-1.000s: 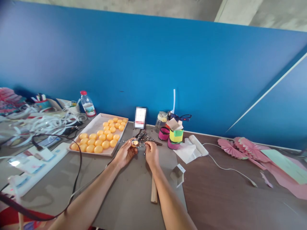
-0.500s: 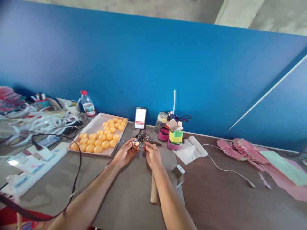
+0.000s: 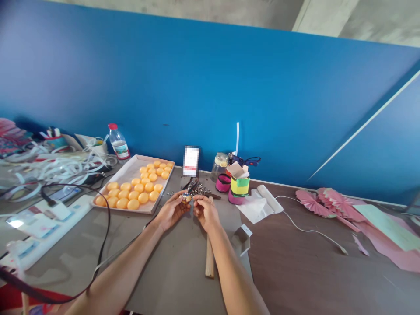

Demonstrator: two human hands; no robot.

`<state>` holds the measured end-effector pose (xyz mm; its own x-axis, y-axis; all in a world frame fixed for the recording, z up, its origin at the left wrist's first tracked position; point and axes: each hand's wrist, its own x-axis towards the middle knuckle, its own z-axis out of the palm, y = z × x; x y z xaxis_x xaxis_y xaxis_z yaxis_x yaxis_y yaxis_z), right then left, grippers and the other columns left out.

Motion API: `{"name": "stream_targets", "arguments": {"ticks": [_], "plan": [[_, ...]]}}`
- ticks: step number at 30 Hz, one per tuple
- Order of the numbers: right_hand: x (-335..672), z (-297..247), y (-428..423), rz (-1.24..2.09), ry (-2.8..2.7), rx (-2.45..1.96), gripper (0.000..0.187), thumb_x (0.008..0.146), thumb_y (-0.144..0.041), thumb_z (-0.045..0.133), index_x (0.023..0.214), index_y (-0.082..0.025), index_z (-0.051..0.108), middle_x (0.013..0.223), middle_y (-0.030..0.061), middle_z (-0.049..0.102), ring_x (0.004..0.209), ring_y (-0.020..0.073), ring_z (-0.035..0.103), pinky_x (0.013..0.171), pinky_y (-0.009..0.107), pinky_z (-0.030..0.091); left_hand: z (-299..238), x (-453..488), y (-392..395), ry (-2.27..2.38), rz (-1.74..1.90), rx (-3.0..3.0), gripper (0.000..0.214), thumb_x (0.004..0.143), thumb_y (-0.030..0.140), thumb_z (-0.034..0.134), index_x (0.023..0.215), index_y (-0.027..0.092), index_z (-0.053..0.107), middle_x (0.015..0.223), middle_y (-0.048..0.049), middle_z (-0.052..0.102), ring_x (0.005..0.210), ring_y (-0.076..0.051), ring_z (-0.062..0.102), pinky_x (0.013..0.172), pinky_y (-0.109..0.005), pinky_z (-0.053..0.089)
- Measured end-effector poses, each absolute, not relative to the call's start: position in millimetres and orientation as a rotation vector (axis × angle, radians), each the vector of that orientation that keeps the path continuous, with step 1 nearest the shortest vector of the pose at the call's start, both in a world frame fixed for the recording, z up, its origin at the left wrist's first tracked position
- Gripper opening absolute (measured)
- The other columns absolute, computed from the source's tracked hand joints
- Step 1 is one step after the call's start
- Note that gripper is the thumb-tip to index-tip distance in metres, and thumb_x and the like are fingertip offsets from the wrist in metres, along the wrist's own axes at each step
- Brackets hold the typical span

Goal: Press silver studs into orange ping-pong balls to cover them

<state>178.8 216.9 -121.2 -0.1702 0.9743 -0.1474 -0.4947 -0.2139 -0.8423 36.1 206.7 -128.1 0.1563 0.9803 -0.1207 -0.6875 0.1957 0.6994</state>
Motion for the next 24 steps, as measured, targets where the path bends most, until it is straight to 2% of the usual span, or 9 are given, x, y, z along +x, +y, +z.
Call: {"name": "stream_targets", "arguments": {"ticks": [5,12,15,20,24], "plan": [[179.7,-120.7,217.0,1.653,-0.772,-0.771,0.016,0.061,-0.025,0.07,0.075,-0.018,0.063,0.057,-0.0055,0.055,0.039,0.0041,0.038,0.04,0.019,0.029,-128.0,36.3,206.6,0.66,1.276,0.566,0.037,0.076,0.02,0.067,0.111,0.015,0.058,0.076,-0.0041,0.068,0.061,-0.015,0.065,0.064,-0.028,0.051],[179.7,-126.1,221.2,1.615,-0.726,-0.731,0.021,0.063,-0.025,0.073,0.08,-0.016,0.065,0.067,-0.0001,0.065,0.053,0.0097,0.056,0.049,0.022,0.046,-126.9,37.0,206.2,0.657,1.273,0.573,0.036,0.074,0.02,0.07,0.108,0.015,0.059,0.077,-0.0035,0.068,0.063,-0.015,0.065,0.064,-0.027,0.051],[177.5,-127.9,221.7,1.6,-0.721,-0.741,0.024,0.061,-0.026,0.075,0.081,-0.017,0.065,0.069,0.0006,0.066,0.055,0.0109,0.059,0.052,0.024,0.049,-127.8,37.4,206.5,0.656,1.28,0.574,0.038,0.073,0.02,0.071,0.108,0.015,0.059,0.078,-0.0042,0.068,0.065,-0.015,0.065,0.065,-0.028,0.05],[172.3,-133.5,221.2,1.454,-0.89,-0.838,0.021,0.061,-0.031,0.074,0.073,-0.019,0.062,0.065,-0.0018,0.064,0.047,0.0089,0.05,0.046,0.023,0.04,-130.3,37.8,207.4,0.632,1.276,0.616,0.042,0.07,0.024,0.074,0.107,0.015,0.057,0.075,-0.0036,0.067,0.063,-0.016,0.065,0.066,-0.03,0.05],[170.6,-137.8,221.6,1.311,-1.0,-0.928,0.014,0.064,-0.031,0.07,0.071,-0.021,0.063,0.055,-0.0058,0.054,0.046,0.0086,0.043,0.047,0.022,0.032,-129.2,37.9,206.6,0.672,1.268,0.612,0.044,0.068,0.026,0.075,0.107,0.015,0.057,0.077,-0.0033,0.068,0.062,-0.016,0.064,0.064,-0.029,0.049]]}}
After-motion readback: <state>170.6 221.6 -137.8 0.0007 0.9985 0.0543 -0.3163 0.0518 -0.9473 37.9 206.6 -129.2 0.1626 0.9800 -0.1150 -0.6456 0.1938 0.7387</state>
